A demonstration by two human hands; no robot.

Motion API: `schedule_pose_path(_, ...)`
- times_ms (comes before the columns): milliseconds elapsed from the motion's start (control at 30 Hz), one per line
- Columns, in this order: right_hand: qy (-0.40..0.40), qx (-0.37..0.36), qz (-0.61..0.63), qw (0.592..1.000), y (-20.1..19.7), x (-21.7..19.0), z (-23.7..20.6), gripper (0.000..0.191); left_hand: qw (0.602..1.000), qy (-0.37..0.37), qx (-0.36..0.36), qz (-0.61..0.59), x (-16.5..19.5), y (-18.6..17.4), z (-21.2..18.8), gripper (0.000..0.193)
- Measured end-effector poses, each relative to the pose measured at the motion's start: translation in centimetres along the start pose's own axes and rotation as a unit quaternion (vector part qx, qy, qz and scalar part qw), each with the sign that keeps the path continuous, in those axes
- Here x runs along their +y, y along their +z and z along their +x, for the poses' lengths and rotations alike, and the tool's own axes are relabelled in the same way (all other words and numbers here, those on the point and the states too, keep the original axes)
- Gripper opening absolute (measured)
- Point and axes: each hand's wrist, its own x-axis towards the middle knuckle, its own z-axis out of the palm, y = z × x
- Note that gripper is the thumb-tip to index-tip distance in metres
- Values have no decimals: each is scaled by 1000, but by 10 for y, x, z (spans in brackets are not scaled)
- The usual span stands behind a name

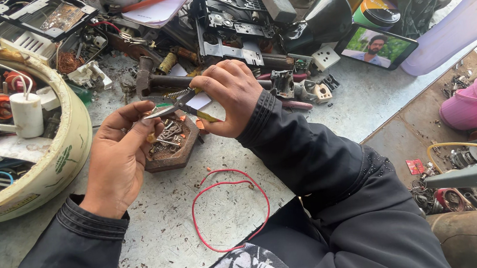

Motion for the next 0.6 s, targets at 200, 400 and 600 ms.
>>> schedule_pose_path(200,-14,7,0,1000,2,2,-1,64,1000,7,-9,7,4,3,-2,33)
schedule_pose_path(400,-22,10,-7,1000,2,3,-1,65,1000,-1,-12,-7,7,4,0,31)
schedule_pose_path(600,-19,5,-7,1000,1,2,-2,65,1000,-25,-11,7,9,3,0,27)
